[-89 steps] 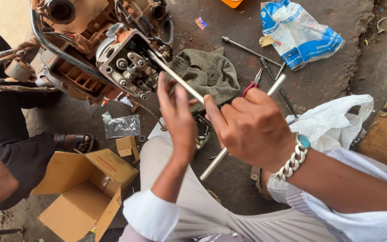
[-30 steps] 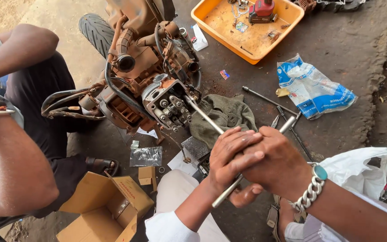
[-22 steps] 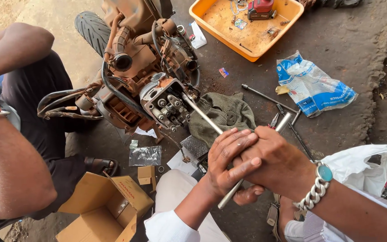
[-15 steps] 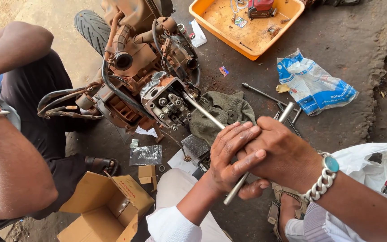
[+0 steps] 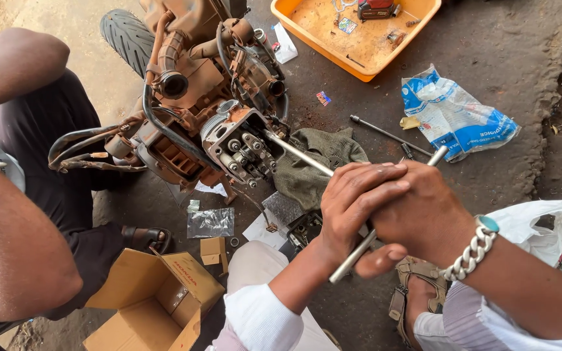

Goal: The person sits on the ground beside a motorcycle with its engine partially disassembled and uses a long bar tool to work on the cylinder head area. They then fit a timing chain and sprocket onto the engine, holding the chain in place and using pliers to press and secure components.

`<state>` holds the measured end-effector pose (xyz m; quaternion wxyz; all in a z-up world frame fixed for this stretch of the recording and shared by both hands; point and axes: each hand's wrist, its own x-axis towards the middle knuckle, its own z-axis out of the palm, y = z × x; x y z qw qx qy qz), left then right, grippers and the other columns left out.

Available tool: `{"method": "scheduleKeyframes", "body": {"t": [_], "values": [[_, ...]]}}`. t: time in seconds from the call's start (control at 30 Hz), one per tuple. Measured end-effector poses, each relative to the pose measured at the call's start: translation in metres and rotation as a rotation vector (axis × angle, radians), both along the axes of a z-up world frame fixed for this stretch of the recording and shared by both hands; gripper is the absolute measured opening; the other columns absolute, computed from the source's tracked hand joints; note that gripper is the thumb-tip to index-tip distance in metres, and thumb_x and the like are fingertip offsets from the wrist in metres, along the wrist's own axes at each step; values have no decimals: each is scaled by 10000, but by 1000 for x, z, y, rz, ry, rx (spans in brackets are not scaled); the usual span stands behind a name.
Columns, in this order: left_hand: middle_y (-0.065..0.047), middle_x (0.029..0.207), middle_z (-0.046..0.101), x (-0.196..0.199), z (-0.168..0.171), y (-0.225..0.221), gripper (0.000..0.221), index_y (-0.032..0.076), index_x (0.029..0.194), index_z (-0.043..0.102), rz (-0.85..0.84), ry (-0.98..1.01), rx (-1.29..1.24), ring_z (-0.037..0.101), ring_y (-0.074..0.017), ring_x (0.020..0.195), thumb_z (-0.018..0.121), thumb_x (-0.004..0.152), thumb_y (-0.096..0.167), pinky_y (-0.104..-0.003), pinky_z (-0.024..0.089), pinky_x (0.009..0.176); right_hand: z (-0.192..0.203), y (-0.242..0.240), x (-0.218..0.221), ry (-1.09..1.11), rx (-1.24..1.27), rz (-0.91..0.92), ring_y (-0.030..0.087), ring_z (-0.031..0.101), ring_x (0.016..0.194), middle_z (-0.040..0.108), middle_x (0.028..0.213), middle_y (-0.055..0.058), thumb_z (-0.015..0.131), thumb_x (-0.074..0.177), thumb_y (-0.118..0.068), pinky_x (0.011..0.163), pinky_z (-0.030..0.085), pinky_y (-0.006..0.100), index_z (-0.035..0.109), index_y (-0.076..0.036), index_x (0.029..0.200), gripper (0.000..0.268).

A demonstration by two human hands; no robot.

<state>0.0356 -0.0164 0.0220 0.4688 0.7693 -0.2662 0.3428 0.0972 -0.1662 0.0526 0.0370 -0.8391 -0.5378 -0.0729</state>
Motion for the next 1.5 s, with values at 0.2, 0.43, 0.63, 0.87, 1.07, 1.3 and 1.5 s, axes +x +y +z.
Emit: {"method": "scheduleKeyframes", "body": {"t": [0.2, 0.43, 0.63, 0.87, 1.07, 1.3, 1.5], "values": [[-179, 1296, 699, -4, 19, 2, 701, 47, 1244, 678, 26, -63, -114, 689, -383, 1219, 414, 966, 634, -499, 488, 1128, 33, 21, -15, -270, 327, 60, 265, 671, 634, 671, 667, 74, 677, 622, -242, 597, 525, 390, 668, -100, 677, 152], [-188, 1226, 747, -17, 25, 0, 558, 33, 1161, 725, -4, 45, -252, 766, -303, 1052, 394, 1043, 466, -359, 520, 881, 15, 21, -26, -39, 373, -47, 239, 651, 547, 632, 583, 33, 727, 629, -249, 556, 520, 402, 655, -144, 636, 128], [-204, 1244, 730, -17, 30, 6, 534, 6, 1179, 707, -51, 56, -202, 754, -322, 1083, 404, 1041, 425, -381, 545, 930, 5, 22, -30, -11, 478, -132, 267, 640, 537, 627, 576, 55, 750, 602, -250, 505, 503, 411, 651, -141, 617, 148], [-174, 1217, 743, -20, 37, 13, 525, 33, 1194, 714, -92, 158, -164, 753, -288, 1083, 416, 1022, 430, -357, 524, 917, 1, 25, -37, 62, 504, -202, 288, 649, 549, 623, 563, 74, 776, 571, -255, 534, 517, 426, 645, -109, 587, 197], [-143, 1174, 753, -20, 38, 19, 505, 66, 1196, 717, -139, 257, -120, 760, -264, 1058, 423, 1010, 432, -335, 499, 859, -5, 27, -43, 114, 486, -308, 286, 664, 531, 629, 546, 80, 812, 605, -310, 518, 531, 418, 654, -100, 583, 263], [-101, 1185, 750, -18, 45, 26, 476, 73, 1175, 695, -224, 323, -58, 752, -258, 1078, 410, 1029, 425, -343, 516, 884, -10, 30, -50, 165, 554, -391, 291, 682, 585, 658, 617, 72, 806, 627, -315, 535, 535, 413, 670, -114, 663, 245], [-115, 1028, 761, -13, 59, 31, 468, 103, 1179, 726, -236, 413, 2, 739, -280, 925, 440, 961, 402, -360, 542, 859, -25, 32, -58, 240, 457, -492, 284, 686, 554, 681, 599, 78, 831, 580, -335, 491, 502, 448, 679, -114, 626, 273]]}}
